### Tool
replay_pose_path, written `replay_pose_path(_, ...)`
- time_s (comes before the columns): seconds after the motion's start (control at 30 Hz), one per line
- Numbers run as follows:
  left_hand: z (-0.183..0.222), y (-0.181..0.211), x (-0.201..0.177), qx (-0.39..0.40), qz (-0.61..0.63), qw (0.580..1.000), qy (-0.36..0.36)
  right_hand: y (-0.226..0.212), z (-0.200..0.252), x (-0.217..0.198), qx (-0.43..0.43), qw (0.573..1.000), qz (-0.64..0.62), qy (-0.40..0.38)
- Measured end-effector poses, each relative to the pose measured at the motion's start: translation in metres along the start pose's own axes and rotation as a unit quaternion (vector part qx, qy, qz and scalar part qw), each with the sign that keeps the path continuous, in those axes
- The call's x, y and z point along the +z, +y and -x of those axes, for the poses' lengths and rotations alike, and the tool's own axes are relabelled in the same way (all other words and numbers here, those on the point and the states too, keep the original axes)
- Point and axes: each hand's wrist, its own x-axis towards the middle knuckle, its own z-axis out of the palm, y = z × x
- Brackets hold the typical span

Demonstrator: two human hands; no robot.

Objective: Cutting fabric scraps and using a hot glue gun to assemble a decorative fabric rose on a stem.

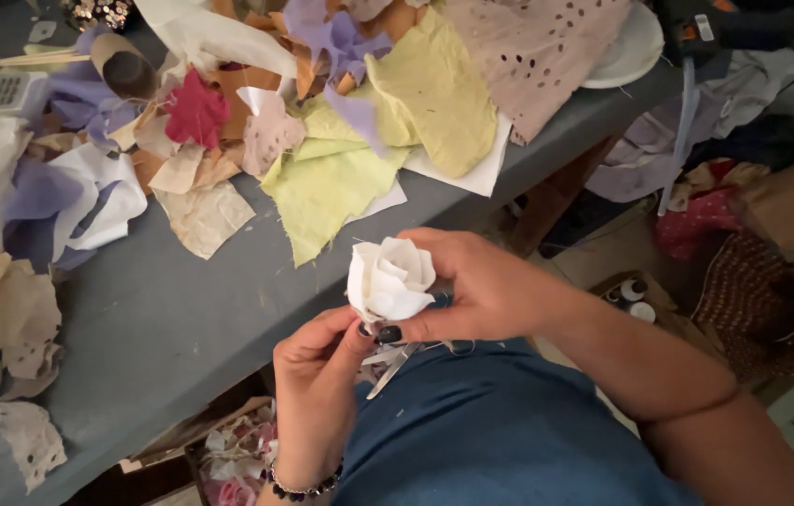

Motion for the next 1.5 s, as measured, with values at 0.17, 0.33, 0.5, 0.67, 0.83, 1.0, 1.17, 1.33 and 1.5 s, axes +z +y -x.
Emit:
replay_pose_path(0.17, -0.001, -0.023, -0.001, -0.015, 0.135, 0.991, 0.007, 0.012, 0.003, -0.007, 0.006, 0.998, -0.056, 0.000)
replay_pose_path(0.33, -0.003, -0.031, -0.002, -0.023, 0.201, 0.979, 0.002, 0.039, 0.016, -0.001, 0.010, 0.991, -0.131, -0.031)
replay_pose_path(0.5, -0.007, -0.026, 0.003, -0.017, 0.216, 0.976, 0.017, 0.045, 0.028, 0.007, 0.052, 0.979, -0.192, 0.042)
replay_pose_path(0.67, -0.013, -0.019, 0.011, -0.028, 0.211, 0.977, 0.019, 0.043, 0.042, -0.003, 0.122, 0.971, -0.192, 0.068)
replay_pose_path(0.83, -0.020, -0.019, 0.029, -0.037, 0.213, 0.976, -0.002, 0.061, 0.057, -0.014, 0.065, 0.952, -0.275, 0.120)
replay_pose_path(1.0, -0.031, -0.014, 0.049, -0.045, 0.212, 0.976, -0.025, 0.056, 0.085, -0.050, 0.042, 0.972, -0.122, 0.198)
replay_pose_path(1.17, -0.046, -0.007, 0.079, -0.039, 0.212, 0.975, -0.045, 0.033, 0.130, -0.128, 0.077, 0.897, 0.241, 0.364)
replay_pose_path(1.33, -0.055, 0.017, 0.112, -0.091, 0.181, 0.978, -0.058, 0.053, 0.146, -0.249, -0.074, 0.766, 0.581, 0.266)
replay_pose_path(1.5, -0.065, 0.018, 0.129, -0.079, 0.212, 0.971, -0.078, 0.084, 0.137, -0.296, 0.142, 0.781, 0.588, 0.155)
